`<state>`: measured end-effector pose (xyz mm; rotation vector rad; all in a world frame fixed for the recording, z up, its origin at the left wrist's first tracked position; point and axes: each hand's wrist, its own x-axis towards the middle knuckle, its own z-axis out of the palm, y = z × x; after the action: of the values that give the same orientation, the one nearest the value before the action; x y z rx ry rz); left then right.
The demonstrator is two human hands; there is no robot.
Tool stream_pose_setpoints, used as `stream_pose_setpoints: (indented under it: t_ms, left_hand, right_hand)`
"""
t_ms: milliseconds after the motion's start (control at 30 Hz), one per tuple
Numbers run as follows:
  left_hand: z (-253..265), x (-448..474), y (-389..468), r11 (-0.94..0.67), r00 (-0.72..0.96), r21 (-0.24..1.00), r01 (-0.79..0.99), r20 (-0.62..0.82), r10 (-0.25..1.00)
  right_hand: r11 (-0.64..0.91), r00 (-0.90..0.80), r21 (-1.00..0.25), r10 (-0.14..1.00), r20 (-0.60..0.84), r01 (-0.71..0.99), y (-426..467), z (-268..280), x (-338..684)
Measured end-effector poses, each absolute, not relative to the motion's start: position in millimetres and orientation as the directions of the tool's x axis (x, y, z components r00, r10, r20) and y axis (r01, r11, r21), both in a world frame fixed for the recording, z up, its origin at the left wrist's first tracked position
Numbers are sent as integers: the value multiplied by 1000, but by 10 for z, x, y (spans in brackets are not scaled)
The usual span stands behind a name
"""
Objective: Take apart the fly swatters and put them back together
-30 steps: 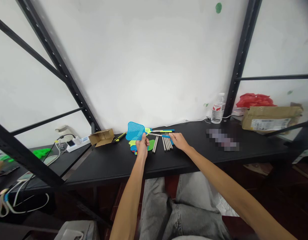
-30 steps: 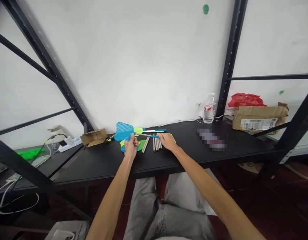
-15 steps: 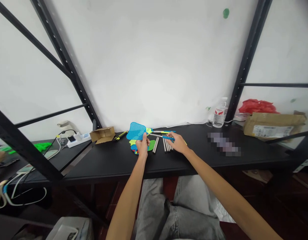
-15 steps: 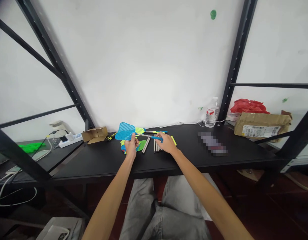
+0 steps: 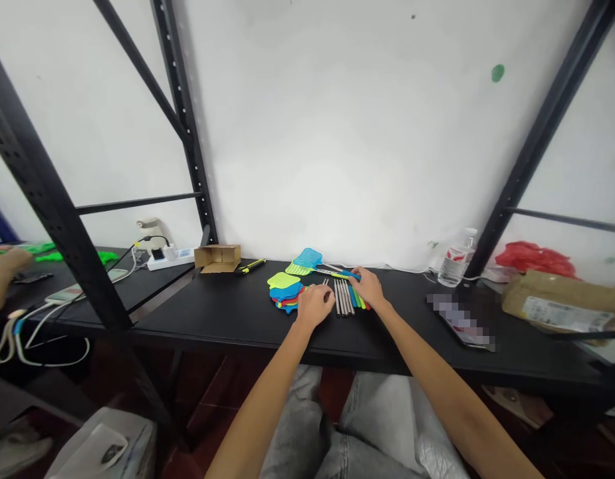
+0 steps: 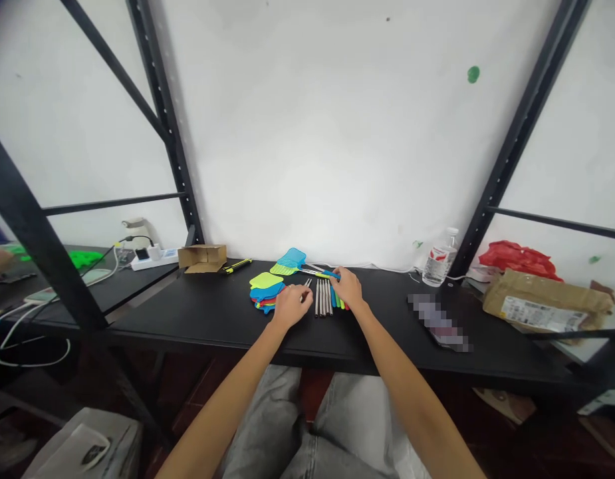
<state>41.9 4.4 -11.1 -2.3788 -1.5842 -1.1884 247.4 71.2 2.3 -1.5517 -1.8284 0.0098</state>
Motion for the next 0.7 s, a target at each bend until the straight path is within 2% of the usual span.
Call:
stream_pose_setpoints:
  t_ms: [67,167,333,433,700]
  left_hand:
    - [-150,434,60,-497,237,277,822,628,742]
    - [-225,447,95,-510,296,219,832,603,741]
    - [-278,441,113,-495,328,201,846,535,779]
    - [-261,436,97,-496,332,204,844,529,781]
    - [-263,433,95,-508,335,205,837,542,771]
  right_hand:
    - [273,-41,-407,868,494,872,835,68,2439]
    - [265,-81,-345,881,466,901,1000,85,2369]
    - [178,-55,-257,904,423,950,1187,6,2311]
    - [157,-45,-246,913,406,956,1222,-39,2345]
    - [332,-127,-289,824,552,898,906,-113,2702]
